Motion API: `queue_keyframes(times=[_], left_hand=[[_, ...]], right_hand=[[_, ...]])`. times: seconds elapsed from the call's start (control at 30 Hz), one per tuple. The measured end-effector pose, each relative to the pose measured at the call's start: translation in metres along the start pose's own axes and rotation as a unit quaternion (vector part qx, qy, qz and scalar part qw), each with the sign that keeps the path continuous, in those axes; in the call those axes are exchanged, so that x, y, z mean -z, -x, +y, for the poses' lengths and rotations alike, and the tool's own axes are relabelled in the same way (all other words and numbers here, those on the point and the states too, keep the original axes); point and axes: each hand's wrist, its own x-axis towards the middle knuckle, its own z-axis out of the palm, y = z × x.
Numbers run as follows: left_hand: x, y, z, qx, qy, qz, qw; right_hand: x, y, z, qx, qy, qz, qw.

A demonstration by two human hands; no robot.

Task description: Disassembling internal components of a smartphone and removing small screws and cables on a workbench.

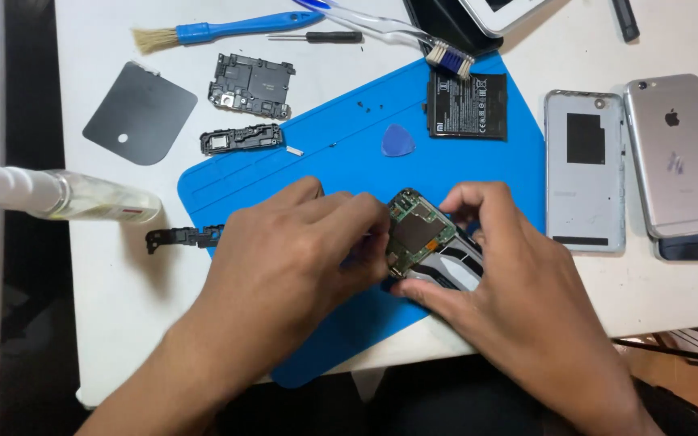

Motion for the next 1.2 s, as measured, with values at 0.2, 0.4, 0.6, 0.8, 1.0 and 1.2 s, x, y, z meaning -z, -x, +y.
queue_keyframes(times=[0.2, 0.4, 0.6, 0.8, 1.0, 1.2], left_hand=[[-0.002, 0.002, 0.022, -0.017, 0.026, 0.083, 0.996], [-0.003, 0.006, 0.039, 0.006, 0.063, 0.140, 0.988], [-0.015, 0.013, 0.046, 0.032, 0.059, 0.139, 0.988], [-0.020, 0.009, 0.057, 0.079, 0.054, 0.152, 0.984], [-0.019, 0.009, 0.062, 0.093, 0.028, 0.150, 0.984], [-0.015, 0.008, 0.064, 0.074, 0.014, 0.162, 0.984]], right_hand=[[-0.009, 0.005, 0.018, 0.069, -0.181, -0.045, 0.980], [-0.038, 0.032, 0.020, -0.228, -0.480, -0.059, 0.845], [-0.076, 0.060, 0.035, -0.147, -0.483, 0.124, 0.854], [-0.077, 0.064, 0.023, -0.031, -0.543, 0.151, 0.826], [-0.083, 0.065, 0.023, 0.054, -0.535, 0.187, 0.822], [-0.081, 0.066, 0.020, 0.098, -0.549, 0.183, 0.809]])
